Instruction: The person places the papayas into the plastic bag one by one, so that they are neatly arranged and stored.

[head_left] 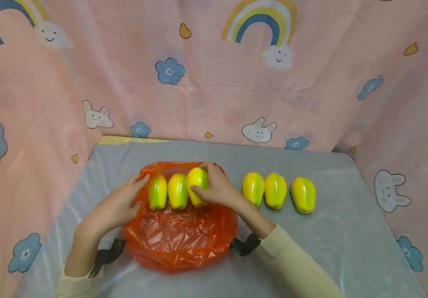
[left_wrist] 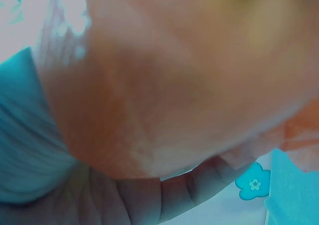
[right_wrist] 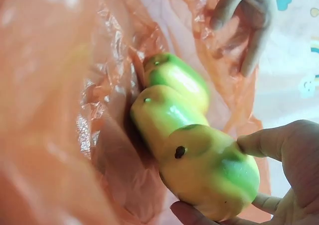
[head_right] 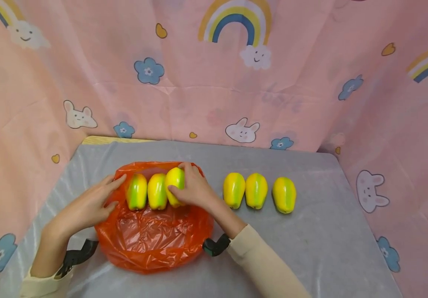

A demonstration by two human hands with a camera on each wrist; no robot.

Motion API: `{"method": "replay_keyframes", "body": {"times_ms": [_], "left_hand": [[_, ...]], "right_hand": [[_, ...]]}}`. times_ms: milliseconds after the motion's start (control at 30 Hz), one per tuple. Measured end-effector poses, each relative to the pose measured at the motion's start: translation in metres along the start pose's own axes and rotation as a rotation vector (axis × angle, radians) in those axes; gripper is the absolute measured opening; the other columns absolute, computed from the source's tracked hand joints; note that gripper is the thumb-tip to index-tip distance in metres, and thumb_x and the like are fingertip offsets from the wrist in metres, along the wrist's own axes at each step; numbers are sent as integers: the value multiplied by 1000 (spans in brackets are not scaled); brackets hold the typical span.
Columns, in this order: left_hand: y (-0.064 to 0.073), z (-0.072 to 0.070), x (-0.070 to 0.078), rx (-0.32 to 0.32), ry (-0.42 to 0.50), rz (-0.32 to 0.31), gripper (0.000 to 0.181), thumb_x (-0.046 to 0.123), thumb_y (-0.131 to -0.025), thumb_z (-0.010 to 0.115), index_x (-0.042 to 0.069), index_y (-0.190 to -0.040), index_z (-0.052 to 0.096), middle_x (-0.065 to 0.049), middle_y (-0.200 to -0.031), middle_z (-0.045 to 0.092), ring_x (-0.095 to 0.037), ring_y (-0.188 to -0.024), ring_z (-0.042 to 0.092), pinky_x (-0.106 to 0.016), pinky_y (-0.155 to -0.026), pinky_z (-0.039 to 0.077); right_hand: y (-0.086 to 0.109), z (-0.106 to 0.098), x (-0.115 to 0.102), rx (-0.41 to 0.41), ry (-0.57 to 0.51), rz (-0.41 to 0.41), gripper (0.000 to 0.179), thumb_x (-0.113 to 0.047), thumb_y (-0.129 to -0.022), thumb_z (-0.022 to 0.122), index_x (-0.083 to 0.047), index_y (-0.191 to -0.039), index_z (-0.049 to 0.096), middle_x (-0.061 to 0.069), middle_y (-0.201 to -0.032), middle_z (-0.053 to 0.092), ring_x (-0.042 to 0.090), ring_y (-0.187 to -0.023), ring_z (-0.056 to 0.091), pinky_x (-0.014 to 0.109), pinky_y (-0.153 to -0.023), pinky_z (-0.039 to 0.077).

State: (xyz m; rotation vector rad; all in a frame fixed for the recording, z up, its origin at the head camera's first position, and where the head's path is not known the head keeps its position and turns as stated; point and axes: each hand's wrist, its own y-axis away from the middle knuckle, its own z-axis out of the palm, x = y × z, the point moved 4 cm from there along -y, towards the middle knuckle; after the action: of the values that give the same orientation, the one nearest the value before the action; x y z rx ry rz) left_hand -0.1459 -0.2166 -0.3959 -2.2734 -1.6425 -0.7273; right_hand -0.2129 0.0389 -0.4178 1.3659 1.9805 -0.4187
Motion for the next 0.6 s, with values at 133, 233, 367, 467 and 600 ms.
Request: {"method": "replay_keyframes", "body": {"times_ms": [133, 233, 367, 467, 600], "left_hand": [[0, 1, -1, -1, 2, 3, 73, -5, -92, 62, -5, -161, 37, -30, -164, 39, -52, -145, 48, -68, -112, 47], [0, 1, -1, 0, 0, 5, 73, -6, -92, 62, -5, -161, 37, -31, -163, 40, -52, -144, 49, -68, -112, 47], [0, 0, -1, 6, -1, 14, 73, -6, -92, 62, -7, -160, 37, -31, -162, 41, -52, -143, 50, -68, -112, 48], [0, 0, -1, 10, 4, 18, 73, -7, -91, 62, -8, -160, 37, -31, -163, 41, -52, -143, 50, -68, -112, 48], [0, -1, 0, 12, 7, 21, 73, -7, -91, 62, -8, -160, 36, -31, -163, 40, -52, -143, 51, -68, -112, 48]], "right_hand": [[-3, 2, 3, -1, 34, 50, 70, -34, -96, 74, -3, -150, 42, 19, -138, 59, 31, -115, 63, 48, -99, 60], [-4, 5, 7, -6, 56, 92, 71, -35, -96, 75, -4, -150, 42, 19, -139, 57, 31, -113, 62, 49, -98, 60], [-6, 11, 13, -9, 82, 122, 70, -36, -96, 75, -5, -149, 41, 20, -140, 55, 31, -110, 62, 48, -97, 61], [-6, 15, 16, -3, 102, 123, 69, -35, -96, 76, -5, -148, 42, 21, -138, 54, 32, -107, 62, 49, -96, 60], [-6, 19, 19, 4, 120, 122, 68, -34, -96, 77, -5, -147, 43, 22, -135, 55, 31, -102, 63, 48, -92, 61]]}}
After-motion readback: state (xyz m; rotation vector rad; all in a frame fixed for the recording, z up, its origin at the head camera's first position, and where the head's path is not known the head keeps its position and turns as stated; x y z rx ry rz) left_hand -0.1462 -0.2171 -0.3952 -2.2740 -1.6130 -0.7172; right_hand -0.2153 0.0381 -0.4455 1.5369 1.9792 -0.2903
